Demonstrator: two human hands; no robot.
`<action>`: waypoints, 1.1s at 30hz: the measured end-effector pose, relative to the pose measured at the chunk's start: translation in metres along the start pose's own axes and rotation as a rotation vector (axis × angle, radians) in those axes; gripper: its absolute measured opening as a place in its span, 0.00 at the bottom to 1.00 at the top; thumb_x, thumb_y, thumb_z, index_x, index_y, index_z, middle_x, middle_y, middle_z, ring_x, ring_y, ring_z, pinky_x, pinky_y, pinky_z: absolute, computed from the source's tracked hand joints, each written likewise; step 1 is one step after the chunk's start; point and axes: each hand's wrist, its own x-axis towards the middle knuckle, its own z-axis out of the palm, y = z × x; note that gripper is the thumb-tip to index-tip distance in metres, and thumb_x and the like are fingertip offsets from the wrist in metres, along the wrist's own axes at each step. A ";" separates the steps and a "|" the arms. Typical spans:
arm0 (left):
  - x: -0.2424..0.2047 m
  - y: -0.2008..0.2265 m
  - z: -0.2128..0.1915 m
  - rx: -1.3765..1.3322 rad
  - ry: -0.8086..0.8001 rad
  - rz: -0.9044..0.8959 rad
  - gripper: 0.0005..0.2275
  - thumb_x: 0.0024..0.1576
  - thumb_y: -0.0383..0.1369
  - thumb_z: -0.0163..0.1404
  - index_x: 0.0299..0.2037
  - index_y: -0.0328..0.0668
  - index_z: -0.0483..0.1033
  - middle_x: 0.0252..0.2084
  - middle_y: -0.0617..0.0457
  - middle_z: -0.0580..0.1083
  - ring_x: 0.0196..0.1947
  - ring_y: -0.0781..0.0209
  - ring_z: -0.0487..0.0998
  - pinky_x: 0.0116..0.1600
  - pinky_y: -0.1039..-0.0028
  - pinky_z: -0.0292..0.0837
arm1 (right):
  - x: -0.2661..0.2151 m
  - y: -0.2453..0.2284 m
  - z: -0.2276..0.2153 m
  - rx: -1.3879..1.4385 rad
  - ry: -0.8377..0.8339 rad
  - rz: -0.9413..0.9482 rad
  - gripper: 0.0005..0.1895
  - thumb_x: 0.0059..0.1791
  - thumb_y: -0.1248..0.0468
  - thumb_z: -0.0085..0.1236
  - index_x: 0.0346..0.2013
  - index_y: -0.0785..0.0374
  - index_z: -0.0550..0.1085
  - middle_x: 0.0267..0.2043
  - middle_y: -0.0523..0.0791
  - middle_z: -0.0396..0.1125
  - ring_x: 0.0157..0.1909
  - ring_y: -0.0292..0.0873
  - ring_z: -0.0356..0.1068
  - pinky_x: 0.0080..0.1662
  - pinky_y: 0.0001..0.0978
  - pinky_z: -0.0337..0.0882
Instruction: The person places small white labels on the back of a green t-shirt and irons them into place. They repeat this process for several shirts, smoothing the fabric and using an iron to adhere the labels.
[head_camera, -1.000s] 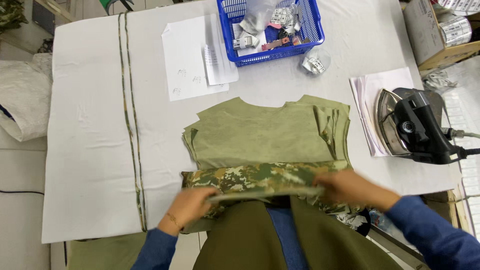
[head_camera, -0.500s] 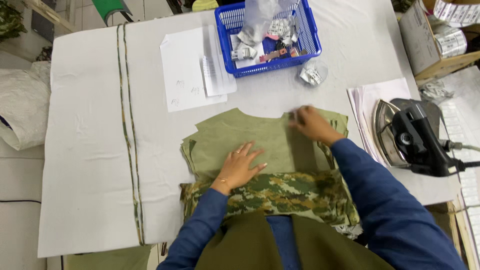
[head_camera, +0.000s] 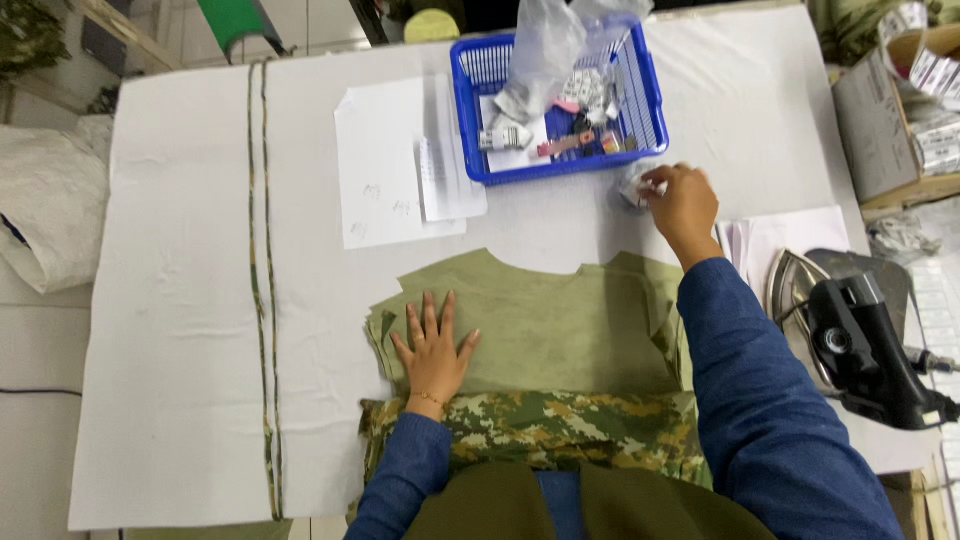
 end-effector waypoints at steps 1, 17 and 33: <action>-0.004 0.005 -0.003 0.000 -0.012 -0.004 0.31 0.63 0.55 0.31 0.74 0.59 0.38 0.76 0.44 0.37 0.74 0.40 0.31 0.66 0.32 0.27 | -0.007 0.004 0.006 -0.002 -0.012 0.002 0.10 0.44 0.57 0.66 0.40 0.45 0.78 0.35 0.38 0.70 0.43 0.47 0.71 0.44 0.41 0.73; -0.018 0.036 0.034 -0.445 -0.166 0.391 0.14 0.63 0.45 0.42 0.40 0.46 0.75 0.43 0.53 0.72 0.48 0.51 0.74 0.51 0.62 0.69 | -0.226 -0.116 0.001 1.337 -0.540 0.275 0.19 0.42 0.71 0.65 0.46 0.65 0.73 0.30 0.46 0.72 0.30 0.37 0.67 0.39 0.27 0.67; -0.009 0.042 0.010 -0.223 0.175 -0.008 0.40 0.53 0.50 0.54 0.69 0.42 0.45 0.73 0.38 0.43 0.73 0.40 0.39 0.64 0.32 0.25 | -0.201 -0.115 0.002 0.314 -0.322 -0.002 0.24 0.41 0.44 0.65 0.38 0.56 0.69 0.42 0.46 0.61 0.50 0.52 0.64 0.51 0.43 0.63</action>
